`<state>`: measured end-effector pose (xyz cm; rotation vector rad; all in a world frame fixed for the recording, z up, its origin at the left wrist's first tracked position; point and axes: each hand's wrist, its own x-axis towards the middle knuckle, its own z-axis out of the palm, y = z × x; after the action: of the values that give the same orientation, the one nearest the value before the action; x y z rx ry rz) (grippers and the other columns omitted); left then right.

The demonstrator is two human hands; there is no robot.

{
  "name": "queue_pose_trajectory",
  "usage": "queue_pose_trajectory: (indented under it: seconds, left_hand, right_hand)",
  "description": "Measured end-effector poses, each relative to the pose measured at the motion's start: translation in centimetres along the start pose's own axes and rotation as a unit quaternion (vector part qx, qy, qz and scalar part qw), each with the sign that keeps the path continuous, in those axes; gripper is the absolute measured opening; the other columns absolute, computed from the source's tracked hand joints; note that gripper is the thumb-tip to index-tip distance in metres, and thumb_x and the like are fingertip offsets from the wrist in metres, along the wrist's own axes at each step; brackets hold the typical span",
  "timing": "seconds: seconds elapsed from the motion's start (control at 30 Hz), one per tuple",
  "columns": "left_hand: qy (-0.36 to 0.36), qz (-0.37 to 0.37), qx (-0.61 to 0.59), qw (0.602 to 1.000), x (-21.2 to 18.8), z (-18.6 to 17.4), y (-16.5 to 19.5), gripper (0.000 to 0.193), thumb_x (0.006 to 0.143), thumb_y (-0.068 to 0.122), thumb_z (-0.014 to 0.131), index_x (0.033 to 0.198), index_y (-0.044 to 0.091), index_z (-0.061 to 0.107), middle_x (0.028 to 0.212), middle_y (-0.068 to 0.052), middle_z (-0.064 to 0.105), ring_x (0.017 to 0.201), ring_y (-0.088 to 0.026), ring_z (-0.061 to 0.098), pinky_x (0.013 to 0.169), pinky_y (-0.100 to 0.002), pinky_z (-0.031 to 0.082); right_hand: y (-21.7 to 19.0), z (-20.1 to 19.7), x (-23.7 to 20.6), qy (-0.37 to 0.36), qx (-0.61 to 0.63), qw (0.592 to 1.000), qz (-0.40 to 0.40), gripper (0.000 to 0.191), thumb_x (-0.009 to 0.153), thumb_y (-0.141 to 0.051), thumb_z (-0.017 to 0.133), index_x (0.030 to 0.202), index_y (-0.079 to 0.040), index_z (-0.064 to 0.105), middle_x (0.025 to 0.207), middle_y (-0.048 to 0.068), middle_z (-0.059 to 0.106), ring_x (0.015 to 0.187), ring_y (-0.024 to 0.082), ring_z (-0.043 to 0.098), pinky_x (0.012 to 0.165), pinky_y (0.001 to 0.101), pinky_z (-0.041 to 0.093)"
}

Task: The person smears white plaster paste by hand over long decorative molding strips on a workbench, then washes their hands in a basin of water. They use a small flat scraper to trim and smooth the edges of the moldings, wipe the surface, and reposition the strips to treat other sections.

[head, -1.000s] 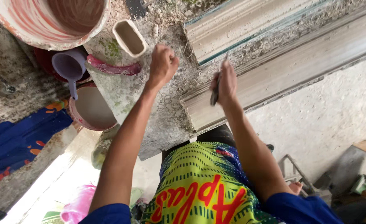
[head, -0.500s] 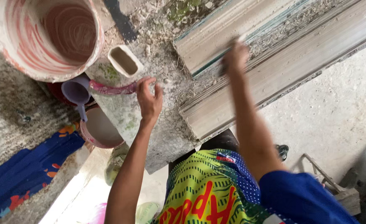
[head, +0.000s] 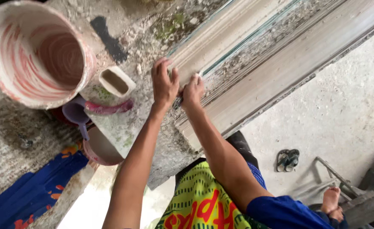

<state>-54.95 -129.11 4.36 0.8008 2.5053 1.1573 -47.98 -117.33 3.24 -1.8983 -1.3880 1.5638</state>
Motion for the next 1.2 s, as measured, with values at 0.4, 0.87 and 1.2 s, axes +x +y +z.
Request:
queue_pose_trajectory:
  seconds: [0.4, 0.87, 1.2]
  left_hand:
    - [-0.235, -0.182, 0.148, 0.943, 6.2, 9.8, 1.7, 0.102, 0.098, 0.073, 0.046, 0.167, 0.016, -0.002, 0.168, -0.024, -0.024, 0.149, -0.051, -0.029, 0.115, -0.075, -0.013]
    - [-0.270, -0.244, 0.168, 0.916, 6.9, 7.6, 5.2, 0.106, 0.092, 0.081, 0.034, 0.167, 0.015, -0.002, 0.167, -0.024, -0.025, 0.149, -0.051, -0.031, 0.115, -0.071, -0.017]
    - [-0.259, -0.243, 0.166, 0.920, 6.3, 7.4, 4.5, 0.111, 0.087, 0.085, 0.036, 0.167, 0.019, -0.005, 0.169, -0.021, -0.026, 0.150, -0.048, -0.032, 0.117, -0.070, -0.016]
  right_hand:
    - [-23.9, -20.7, 41.6, -0.302, 0.109, 0.939, -0.126, 0.019, 0.101, -0.017, 0.058, 0.118, -0.008, 0.061, 0.094, 0.007, 0.067, 0.077, 0.024, 0.063, 0.060, 0.0444, 0.049]
    - [-4.3, -6.5, 17.1, -0.049, -0.092, 0.988, -0.111, 0.064, 0.106, -0.045, 0.043, 0.140, 0.009, 0.044, 0.134, 0.035, 0.047, 0.125, 0.046, 0.047, 0.108, 0.0507, 0.037]
    - [-28.3, -23.7, 51.0, -0.221, 0.377, 0.899, 0.034, 0.039, 0.119, -0.036, 0.063, 0.099, -0.003, 0.055, 0.075, 0.006, 0.051, 0.062, 0.019, 0.051, 0.061, 0.0363, 0.051]
